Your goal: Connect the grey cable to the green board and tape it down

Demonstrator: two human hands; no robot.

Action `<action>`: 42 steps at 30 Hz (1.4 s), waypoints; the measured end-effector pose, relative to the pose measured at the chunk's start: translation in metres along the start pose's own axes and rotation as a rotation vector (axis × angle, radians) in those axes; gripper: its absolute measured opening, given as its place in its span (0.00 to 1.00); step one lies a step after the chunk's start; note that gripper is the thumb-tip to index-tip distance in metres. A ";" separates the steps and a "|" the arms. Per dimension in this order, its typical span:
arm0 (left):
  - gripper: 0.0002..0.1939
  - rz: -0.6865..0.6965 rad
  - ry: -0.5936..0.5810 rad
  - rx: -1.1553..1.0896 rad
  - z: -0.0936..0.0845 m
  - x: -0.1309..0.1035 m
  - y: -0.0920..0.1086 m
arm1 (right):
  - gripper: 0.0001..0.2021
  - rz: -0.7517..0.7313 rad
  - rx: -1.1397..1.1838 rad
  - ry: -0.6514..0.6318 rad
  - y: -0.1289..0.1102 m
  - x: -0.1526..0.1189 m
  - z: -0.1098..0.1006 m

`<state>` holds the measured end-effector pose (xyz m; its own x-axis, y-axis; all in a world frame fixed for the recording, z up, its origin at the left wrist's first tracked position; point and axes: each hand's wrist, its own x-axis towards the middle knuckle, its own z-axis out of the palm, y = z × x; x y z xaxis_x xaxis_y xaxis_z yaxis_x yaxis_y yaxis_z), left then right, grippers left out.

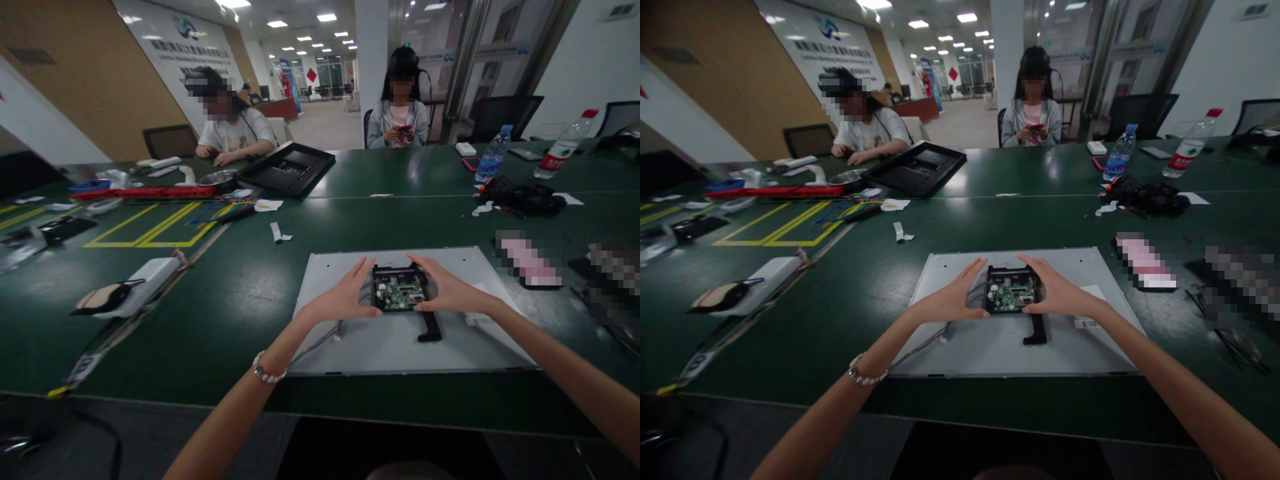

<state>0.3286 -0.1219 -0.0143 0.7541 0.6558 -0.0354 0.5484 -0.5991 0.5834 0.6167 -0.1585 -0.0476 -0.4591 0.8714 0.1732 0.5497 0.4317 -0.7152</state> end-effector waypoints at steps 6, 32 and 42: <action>0.53 0.085 0.000 -0.145 0.008 0.009 -0.006 | 0.48 -0.019 -0.033 0.009 -0.001 -0.008 -0.001; 0.38 0.030 0.146 0.106 -0.019 0.005 -0.038 | 0.32 0.023 -0.023 0.107 0.003 -0.020 0.017; 0.23 -0.546 0.523 0.699 -0.096 0.007 -0.174 | 0.32 0.026 -0.051 0.109 0.006 -0.021 0.021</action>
<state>0.2036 0.0310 -0.0377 0.1792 0.9365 0.3014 0.9829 -0.1833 -0.0148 0.6150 -0.1793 -0.0702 -0.3672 0.9013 0.2298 0.5961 0.4177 -0.6857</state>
